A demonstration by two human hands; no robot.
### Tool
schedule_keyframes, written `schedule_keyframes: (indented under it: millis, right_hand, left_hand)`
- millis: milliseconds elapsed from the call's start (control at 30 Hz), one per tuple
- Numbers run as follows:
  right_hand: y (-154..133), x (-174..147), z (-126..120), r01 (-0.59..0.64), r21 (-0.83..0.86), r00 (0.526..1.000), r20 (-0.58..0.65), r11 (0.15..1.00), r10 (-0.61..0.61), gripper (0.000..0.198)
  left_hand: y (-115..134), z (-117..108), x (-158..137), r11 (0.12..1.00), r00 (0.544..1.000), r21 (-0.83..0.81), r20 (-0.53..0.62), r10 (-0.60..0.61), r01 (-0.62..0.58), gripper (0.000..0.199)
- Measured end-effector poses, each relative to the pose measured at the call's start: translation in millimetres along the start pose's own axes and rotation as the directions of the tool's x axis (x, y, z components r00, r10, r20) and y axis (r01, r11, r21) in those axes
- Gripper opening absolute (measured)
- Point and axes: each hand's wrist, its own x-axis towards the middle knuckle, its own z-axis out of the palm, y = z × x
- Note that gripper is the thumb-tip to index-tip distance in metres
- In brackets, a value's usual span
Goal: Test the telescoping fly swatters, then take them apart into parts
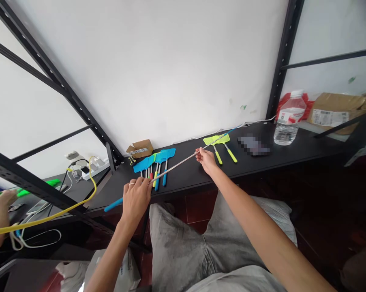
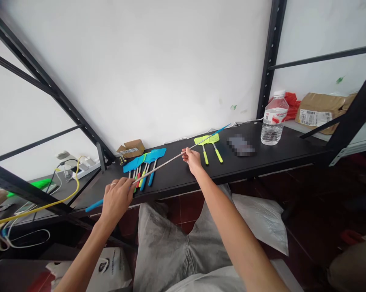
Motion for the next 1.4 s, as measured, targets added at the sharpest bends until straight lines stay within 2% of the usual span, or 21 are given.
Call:
schedule_keyframes:
  millis: [100, 167, 200, 233, 300, 333, 367, 433, 500, 533, 600, 700, 800, 933, 1000, 1100, 1200, 1333, 1400]
  right_hand:
    - [-2, -1, 0, -0.017, 0.064, 0.999, -0.029, 0.998, 0.019, 0.016]
    - [-4, -1, 0, -0.009, 0.096, 0.998, -0.055, 0.995, 0.014, 0.014]
    - [-4, -1, 0, -0.002, 0.101, 0.998, -0.061, 0.995, 0.008, 0.013]
    - [-5, -1, 0, 0.004, 0.102, 0.998, -0.063, 0.995, 0.003, 0.012]
    - [-5, 0, 0, 0.009, 0.103, 0.998, -0.058, 0.995, -0.003, 0.011]
    - [-4, 0, 0, 0.009, 0.111, 0.998, -0.056, 0.994, -0.003, 0.011]
    - [-4, 0, 0, 0.009, 0.122, 0.998, -0.056, 0.993, -0.002, 0.011]
    - [-4, 1, -1, 0.012, 0.139, 0.998, -0.065, 0.990, -0.003, 0.012]
    - [-4, 3, -3, 0.027, 0.133, 0.996, -0.087, 0.991, -0.015, 0.013]
    - [-4, 3, -4, 0.037, 0.125, 0.995, -0.100, 0.991, -0.024, 0.014]
    - [-4, 4, -5, 0.048, 0.113, 0.992, -0.122, 0.992, -0.035, 0.017]
    - [-3, 4, -6, 0.045, 0.117, 0.992, -0.126, 0.992, -0.030, 0.019]
    - [-2, 4, -5, 0.047, 0.121, 0.990, -0.140, 0.992, -0.029, 0.020]
    - [-2, 5, -4, 0.032, 0.105, 0.990, -0.143, 0.994, -0.017, 0.019]
    - [-2, 5, -3, 0.021, 0.107, 0.991, -0.133, 0.994, -0.007, 0.020]
    - [-4, 4, -1, 0.018, 0.122, 0.990, -0.144, 0.992, 0.000, 0.021]
    - [-6, 2, 1, 0.011, 0.109, 0.990, -0.140, 0.994, 0.004, 0.020]
    - [-8, -2, 1, 0.026, 0.085, 0.995, -0.100, 0.996, -0.017, 0.018]
    - [-9, -3, 1, 0.023, 0.068, 0.998, -0.063, 0.997, -0.018, 0.018]
  left_hand:
    - [24, -4, 14, 0.989, 0.975, -0.121, -0.194, -0.112, 0.090, 0.030]
    - [47, 0, 21, 0.942, 0.970, -0.325, -0.189, -0.155, 0.087, 0.030]
    - [59, 5, 24, 0.883, 0.977, -0.461, -0.133, -0.165, 0.087, 0.029]
    - [71, 13, 27, 0.786, 0.983, -0.607, -0.042, -0.177, 0.115, 0.028]
    - [92, 31, 35, 0.477, 0.960, -0.833, 0.219, -0.177, 0.278, 0.032]
    - [101, 40, 41, 0.318, 0.929, -0.873, 0.334, -0.159, 0.368, 0.035]
    - [107, 49, 47, 0.186, 0.900, -0.884, 0.400, -0.172, 0.429, 0.037]
    - [114, 63, 62, -0.071, 0.844, -0.874, 0.483, -0.235, 0.480, 0.042]
    - [113, 70, 75, -0.300, 0.773, -0.827, 0.556, -0.306, 0.476, 0.046]
    - [112, 72, 81, -0.387, 0.737, -0.803, 0.582, -0.344, 0.454, 0.046]
    - [107, 73, 87, -0.488, 0.681, -0.780, 0.603, -0.415, 0.393, 0.045]
    - [101, 73, 85, -0.530, 0.674, -0.792, 0.571, -0.469, 0.302, 0.045]
    - [100, 71, 73, -0.509, 0.691, -0.817, 0.533, -0.489, 0.270, 0.039]
    - [99, 66, 47, -0.431, 0.735, -0.832, 0.529, -0.424, 0.349, 0.038]
    - [96, 63, 33, -0.424, 0.747, -0.826, 0.536, -0.392, 0.370, 0.041]
    - [89, 59, 18, -0.495, 0.714, -0.790, 0.577, -0.397, 0.363, 0.041]
    - [78, 53, 18, -0.547, 0.668, -0.769, 0.600, -0.440, 0.331, 0.038]
    - [63, 44, 41, -0.522, 0.668, -0.824, 0.517, -0.536, 0.220, 0.036]
    - [58, 41, 58, -0.497, 0.652, -0.854, 0.467, -0.598, 0.156, 0.039]
